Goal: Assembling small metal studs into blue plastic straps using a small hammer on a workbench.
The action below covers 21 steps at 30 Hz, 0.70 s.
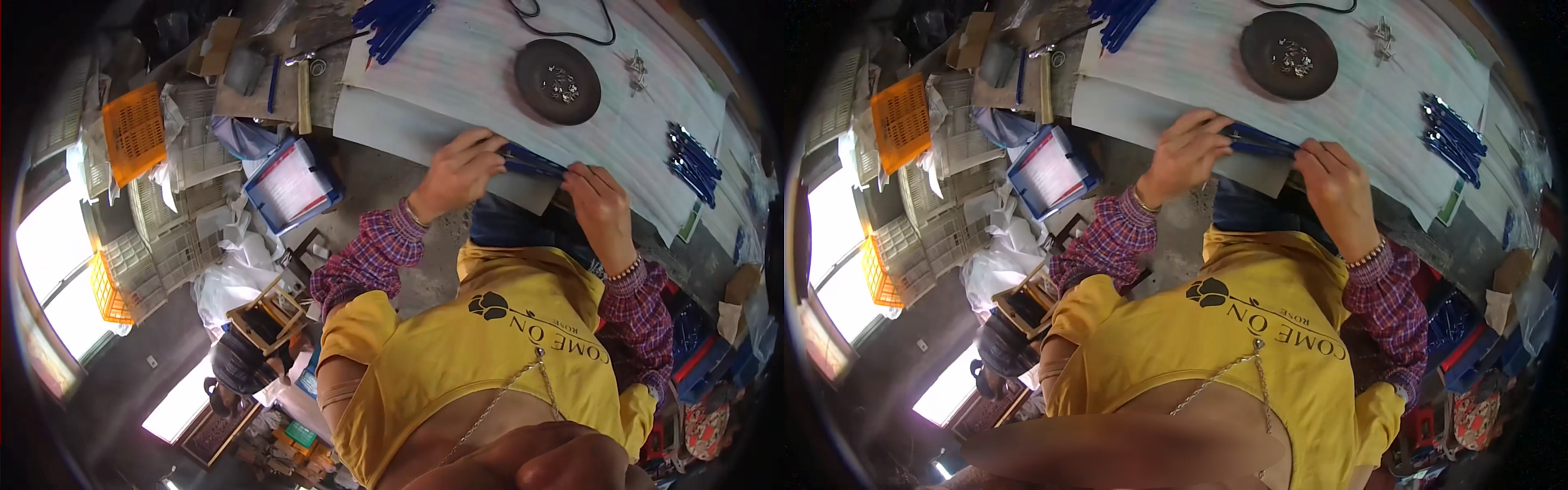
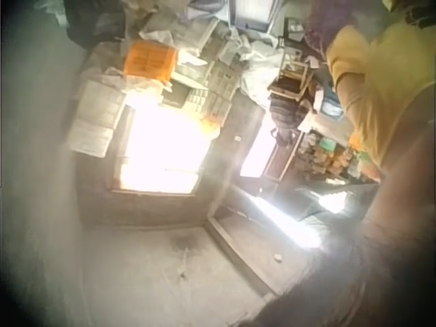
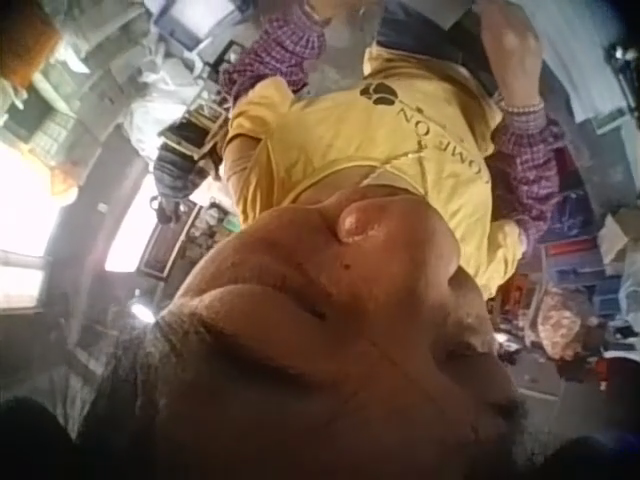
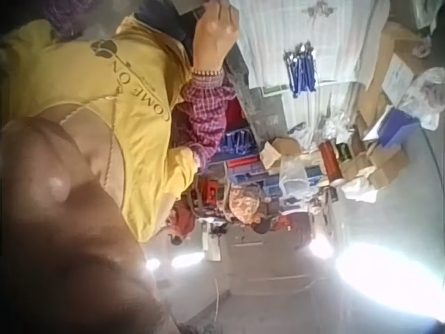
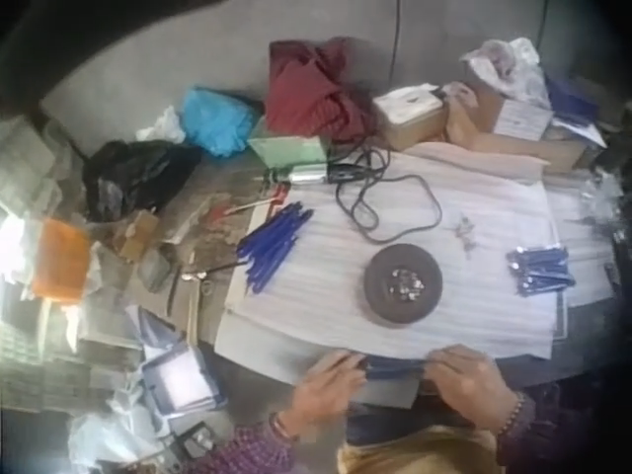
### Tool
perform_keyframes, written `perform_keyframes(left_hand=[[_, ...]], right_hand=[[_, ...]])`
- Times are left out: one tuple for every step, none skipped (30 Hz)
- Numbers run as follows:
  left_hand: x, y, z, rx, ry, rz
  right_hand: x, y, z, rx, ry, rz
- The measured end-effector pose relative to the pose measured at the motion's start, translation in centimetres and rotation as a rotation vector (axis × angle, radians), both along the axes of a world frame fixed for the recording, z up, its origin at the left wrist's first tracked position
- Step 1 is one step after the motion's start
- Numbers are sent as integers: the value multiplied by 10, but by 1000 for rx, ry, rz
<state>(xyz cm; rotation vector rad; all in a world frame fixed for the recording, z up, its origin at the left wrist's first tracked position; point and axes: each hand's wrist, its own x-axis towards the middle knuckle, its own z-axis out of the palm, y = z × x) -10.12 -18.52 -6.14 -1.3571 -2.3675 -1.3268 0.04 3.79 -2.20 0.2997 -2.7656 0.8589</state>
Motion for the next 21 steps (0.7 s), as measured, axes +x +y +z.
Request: perform_keyframes(left_hand=[[-5,-11,3,-5,-2,-1],[-12,-25,6,-79,42,33],[-17,-41,8,-155,84,78],[-22,-52,9,-165,83,90],[-27,-62,8,-170,28,124],[-29,-72,11,-184,-24,170],[-28,-72,9,-177,25,178],[-22,-67,5,-184,25,189],[-16,-55,1,-152,-2,181],[-10,-42,-5,-115,-28,169],[-4,-28,-11,-106,-26,164],[6,-14,-15,-41,-106,129],[10,-3,-16,29,-187,84],[12,1,-14,41,-188,67],[12,8,-9,34,-136,49],[11,10,-6,23,-84,38],[9,7,-4,27,-85,32],[4,-2,-1,-13,-52,36],[-1,-14,2,-57,-20,45],[-7,-27,5,-67,-21,53],[-14,-41,9,-101,-25,95]], right_hand=[[-6,-6,-3,-5,-2,-1],[-17,-16,-7,-41,17,39],[-28,-27,-10,-79,36,90],[-39,-36,-16,-90,36,102],[-49,-46,-23,-85,36,146],[-54,-55,-27,-91,40,202],[-56,-56,-22,-78,25,190],[-52,-51,-20,-86,25,201],[-44,-40,-20,-67,36,160],[-36,-28,-18,-44,47,116],[-27,-17,-12,-36,49,110],[-15,-6,-3,-25,25,64],[-7,1,2,-8,1,10],[-3,4,3,6,1,-6],[1,8,3,10,6,-7],[5,10,2,9,13,-1],[4,8,1,14,12,-7],[-2,2,-1,-7,21,12],[-10,-6,-4,-33,29,34],[-22,-17,-8,-44,29,43],[-37,-30,-12,-60,38,107]])
